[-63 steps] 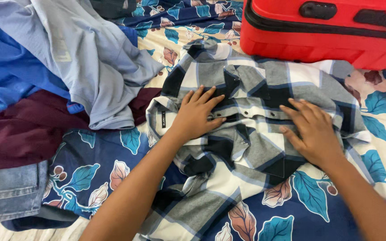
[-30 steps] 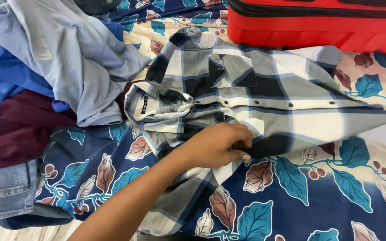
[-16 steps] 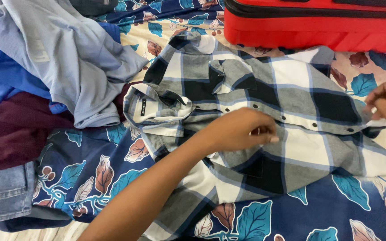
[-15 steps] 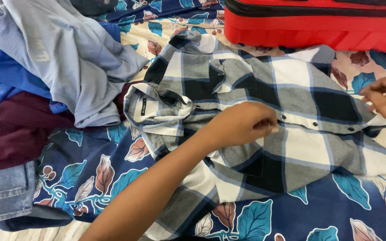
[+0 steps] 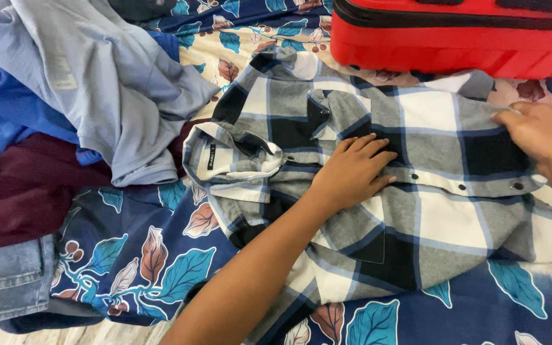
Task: The person folds a plaid shirt on a bed. They button the shirt, fold the sleeves inward, fold the sides toward the center, and then fold the shirt in half before placing it aside.
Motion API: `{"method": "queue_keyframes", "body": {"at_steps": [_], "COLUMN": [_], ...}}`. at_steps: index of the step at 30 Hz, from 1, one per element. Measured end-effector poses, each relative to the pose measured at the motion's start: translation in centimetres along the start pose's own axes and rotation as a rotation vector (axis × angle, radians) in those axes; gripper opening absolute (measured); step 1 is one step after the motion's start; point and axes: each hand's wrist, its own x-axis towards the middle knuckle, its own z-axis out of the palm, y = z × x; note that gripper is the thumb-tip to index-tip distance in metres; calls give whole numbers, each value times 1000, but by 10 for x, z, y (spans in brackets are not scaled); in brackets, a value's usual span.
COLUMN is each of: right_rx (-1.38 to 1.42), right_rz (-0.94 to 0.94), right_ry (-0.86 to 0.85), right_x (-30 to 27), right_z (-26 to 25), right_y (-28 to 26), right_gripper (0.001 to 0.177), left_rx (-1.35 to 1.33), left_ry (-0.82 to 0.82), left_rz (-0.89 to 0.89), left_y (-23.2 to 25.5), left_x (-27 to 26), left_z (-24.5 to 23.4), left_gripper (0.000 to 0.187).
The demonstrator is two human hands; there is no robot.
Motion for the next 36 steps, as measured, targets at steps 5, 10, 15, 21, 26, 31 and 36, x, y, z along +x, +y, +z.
{"method": "queue_keyframes", "body": {"at_steps": [5,10,15,21,26,31,36], "right_rx": [333,39,-346,-343,-294,-496,-674], "right_rz": [31,-92,-659,-677,-323,-497,-545], "right_ry": [5,31,382,355,359,34,-25], "right_x": [18,45,53,53,-10,-156,-219], "right_z": [-20,-51,-37,-35,-34,-4,19], "right_y": [-11,-18,11,73,89,7,-68], "right_gripper": [20,20,22,28,25,30,66], "left_rx": [-27,-72,-73,64,79,75,64], "left_ry": [-5,68,93,24,42,35,33], "left_rz": [-25,-46,-49,-95,-103,-97,-91], "left_y": [4,10,10,6,4,2,4], "left_x": [1,2,1,0,-3,-2,-1], "left_z": [-7,-18,-22,-14,-9,-6,-10], "left_gripper": [46,47,46,40,39,40,39]}}
